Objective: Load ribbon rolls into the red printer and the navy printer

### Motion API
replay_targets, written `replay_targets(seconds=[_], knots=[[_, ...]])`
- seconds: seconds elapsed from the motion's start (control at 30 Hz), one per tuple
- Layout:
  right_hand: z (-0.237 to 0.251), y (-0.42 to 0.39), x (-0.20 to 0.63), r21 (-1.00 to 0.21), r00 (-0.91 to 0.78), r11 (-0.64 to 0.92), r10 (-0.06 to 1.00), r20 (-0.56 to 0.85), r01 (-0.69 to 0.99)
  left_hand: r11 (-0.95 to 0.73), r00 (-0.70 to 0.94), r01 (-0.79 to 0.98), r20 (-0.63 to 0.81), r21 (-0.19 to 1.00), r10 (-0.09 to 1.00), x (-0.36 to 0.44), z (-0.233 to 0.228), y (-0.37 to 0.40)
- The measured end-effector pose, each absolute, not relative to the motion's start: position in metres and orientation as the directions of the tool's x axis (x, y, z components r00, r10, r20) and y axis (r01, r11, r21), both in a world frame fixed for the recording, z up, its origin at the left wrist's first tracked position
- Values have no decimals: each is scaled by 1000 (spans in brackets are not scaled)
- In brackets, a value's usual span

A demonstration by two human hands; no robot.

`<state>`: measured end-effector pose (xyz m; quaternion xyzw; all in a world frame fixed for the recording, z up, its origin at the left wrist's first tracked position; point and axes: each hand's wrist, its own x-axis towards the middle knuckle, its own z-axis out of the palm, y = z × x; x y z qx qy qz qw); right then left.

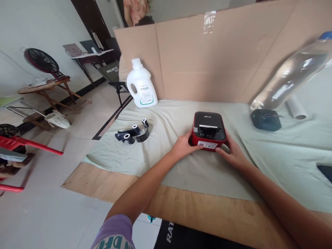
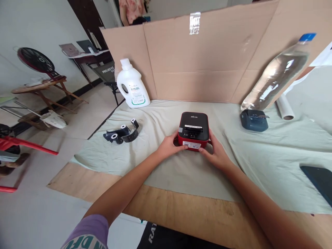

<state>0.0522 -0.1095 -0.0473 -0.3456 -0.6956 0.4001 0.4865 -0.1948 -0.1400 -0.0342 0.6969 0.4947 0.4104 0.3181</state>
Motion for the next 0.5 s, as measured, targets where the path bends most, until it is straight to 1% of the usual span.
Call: replay_targets(seconds=[0.1,0.2,0.27,0.4,0.5], knots=[[-46,-109,49,-821,-278,517,848,452,242,-282,166,453,230,846,959,-201,-24,-135],[-37,-92,24,-758,-316,576,812,490,306,-274,156,476,226,836,961,-220,-10,-122],[-27,-74,-4,-724,-370,624,773,515,295,-298,152,480,256,825,955,-243,0,-110],[-5,-32,-78,-666,-465,720,665,585,192,-313,86,501,313,807,946,-308,21,-82],[0,1,-138,-663,-511,742,609,606,98,-340,58,479,357,809,932,-362,31,-60]])
